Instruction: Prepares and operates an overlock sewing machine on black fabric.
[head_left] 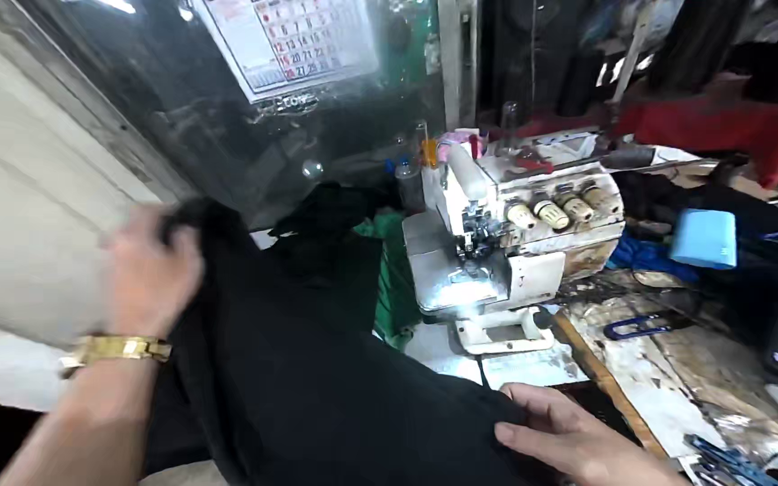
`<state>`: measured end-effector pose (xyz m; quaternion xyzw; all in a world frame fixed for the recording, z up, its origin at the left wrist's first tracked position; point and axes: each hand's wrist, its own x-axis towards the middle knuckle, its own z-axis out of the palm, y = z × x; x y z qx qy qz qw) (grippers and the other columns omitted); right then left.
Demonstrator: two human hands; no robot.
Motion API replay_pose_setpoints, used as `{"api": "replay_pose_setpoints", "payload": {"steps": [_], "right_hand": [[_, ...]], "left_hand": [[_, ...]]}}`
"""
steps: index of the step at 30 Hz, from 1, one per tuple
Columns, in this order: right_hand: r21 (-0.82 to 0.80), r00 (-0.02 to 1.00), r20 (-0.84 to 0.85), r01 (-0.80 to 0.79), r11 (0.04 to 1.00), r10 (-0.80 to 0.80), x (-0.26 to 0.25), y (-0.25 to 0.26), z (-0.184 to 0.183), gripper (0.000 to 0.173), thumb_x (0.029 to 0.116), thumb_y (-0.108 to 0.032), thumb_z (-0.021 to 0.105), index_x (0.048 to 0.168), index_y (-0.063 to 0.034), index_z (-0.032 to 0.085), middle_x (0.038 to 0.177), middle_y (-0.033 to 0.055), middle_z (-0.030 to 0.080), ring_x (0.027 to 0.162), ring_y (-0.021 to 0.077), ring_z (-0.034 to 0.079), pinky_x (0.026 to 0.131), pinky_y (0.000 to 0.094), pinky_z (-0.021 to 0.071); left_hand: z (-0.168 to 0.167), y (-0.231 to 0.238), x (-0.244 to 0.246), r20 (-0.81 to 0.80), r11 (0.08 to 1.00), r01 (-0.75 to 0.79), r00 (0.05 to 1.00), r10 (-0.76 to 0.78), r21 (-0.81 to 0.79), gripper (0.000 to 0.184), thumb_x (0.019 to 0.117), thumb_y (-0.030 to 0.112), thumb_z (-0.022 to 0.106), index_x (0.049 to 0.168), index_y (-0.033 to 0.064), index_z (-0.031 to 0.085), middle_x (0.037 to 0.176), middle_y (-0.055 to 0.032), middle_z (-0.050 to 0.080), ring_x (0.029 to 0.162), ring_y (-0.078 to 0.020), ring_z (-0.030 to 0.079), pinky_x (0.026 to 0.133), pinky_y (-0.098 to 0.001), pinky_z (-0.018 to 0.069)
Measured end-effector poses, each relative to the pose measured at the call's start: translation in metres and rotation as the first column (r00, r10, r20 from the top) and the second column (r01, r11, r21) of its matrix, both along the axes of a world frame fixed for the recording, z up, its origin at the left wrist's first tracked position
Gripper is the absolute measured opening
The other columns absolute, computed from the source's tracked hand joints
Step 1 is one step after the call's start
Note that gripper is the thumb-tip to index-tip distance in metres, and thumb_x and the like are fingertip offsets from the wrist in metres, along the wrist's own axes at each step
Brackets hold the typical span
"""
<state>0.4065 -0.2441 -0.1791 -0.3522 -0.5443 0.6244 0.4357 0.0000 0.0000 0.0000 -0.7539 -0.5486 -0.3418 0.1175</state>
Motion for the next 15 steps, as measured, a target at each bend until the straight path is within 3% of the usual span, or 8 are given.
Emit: {"api": "replay_pose_setpoints", "payload": {"steps": [2,5,6,8,11,13,15], "right_hand": [[-0.031,0.992,0.047,0.12,0.992,-0.119,-0.014,-0.002,-0.008,0.018,0.103,-0.015,0.062,0.118,-0.0036,0.062,0.102,0.0097,0.073,0.091,0.0198,0.072,0.082,0.0392,0.0612],[0.062,0.982,0.1,0.154,0.986,-0.16,-0.025,-0.001,-0.018,0.032,0.1049,-0.01,0.056,0.136,-0.0045,0.057,0.117,0.0094,0.071,0.102,0.0205,0.071,0.09,0.0396,0.0614],[0.101,0.981,0.115,0.148,0.984,-0.159,-0.027,0.0,-0.017,0.036,0.1059,-0.01,0.054,0.141,-0.0051,0.055,0.123,0.0088,0.07,0.107,0.0199,0.07,0.095,0.0394,0.0604],[0.162,0.975,0.146,0.145,0.976,-0.169,-0.03,0.002,-0.007,0.039,0.1072,-0.012,0.053,0.146,-0.0057,0.052,0.128,0.0079,0.068,0.111,0.0186,0.069,0.098,0.0387,0.0599],[0.207,0.966,0.182,0.144,0.968,-0.183,-0.027,0.0,0.004,0.038,0.1047,-0.013,0.059,0.142,-0.0089,0.057,0.117,0.0064,0.073,0.099,0.0183,0.073,0.087,0.0379,0.0635],[0.193,0.965,0.207,0.123,0.973,-0.163,-0.019,-0.004,-0.005,0.029,0.1019,-0.017,0.065,0.13,-0.0098,0.065,0.105,0.0044,0.075,0.091,0.0166,0.073,0.081,0.0366,0.0638],[0.166,0.968,0.221,0.085,0.982,-0.121,-0.012,-0.01,-0.012,0.021,0.1007,-0.022,0.068,0.116,-0.0082,0.071,0.096,0.0032,0.075,0.083,0.014,0.072,0.075,0.0341,0.063]], "left_hand": [[-0.051,-0.008,0.019,-0.028,0.989,0.03,0.999,-0.034,-0.146,0.034,0.1024,0.016,0.059,0.133,0.0009,0.062,0.127,-0.0305,0.062,0.119,-0.0536,0.058,0.097,-0.0758,0.044],[-0.108,-0.063,0.085,-0.065,0.901,0.324,0.932,-0.356,-0.289,0.028,0.1047,0.025,0.054,0.122,0.0126,0.071,0.124,-0.0098,0.068,0.119,-0.0295,0.063,0.1,-0.0572,0.0517],[-0.124,-0.077,0.105,-0.073,0.83,0.418,0.877,-0.474,-0.37,0.029,0.105,0.029,0.052,0.124,0.02,0.072,0.131,-0.0036,0.065,0.126,-0.0251,0.058,0.104,-0.0565,0.0473],[-0.15,-0.09,0.131,-0.111,0.722,0.506,0.778,-0.618,-0.472,0.031,0.104,0.031,0.052,0.129,0.031,0.069,0.146,0.0002,0.055,0.142,-0.0239,0.045,0.112,-0.0597,0.0383],[-0.151,-0.087,0.127,-0.028,0.722,0.582,0.771,-0.636,-0.375,0.023,0.1001,0.028,0.056,0.114,0.0275,0.075,0.143,0.0045,0.059,0.145,-0.0208,0.042,0.118,-0.0587,0.0344],[-0.13,-0.09,0.109,0.087,0.753,0.572,0.811,-0.579,-0.326,0.024,0.1022,0.032,0.053,0.115,0.0248,0.072,0.128,0.0113,0.067,0.131,-0.0113,0.056,0.113,-0.0508,0.0453],[-0.104,-0.093,0.09,0.118,0.8,0.523,0.85,-0.513,-0.293,0.025,0.1034,0.033,0.053,0.119,0.022,0.069,0.111,0.0086,0.07,0.101,-0.0078,0.068,0.088,-0.0407,0.0605]]}}
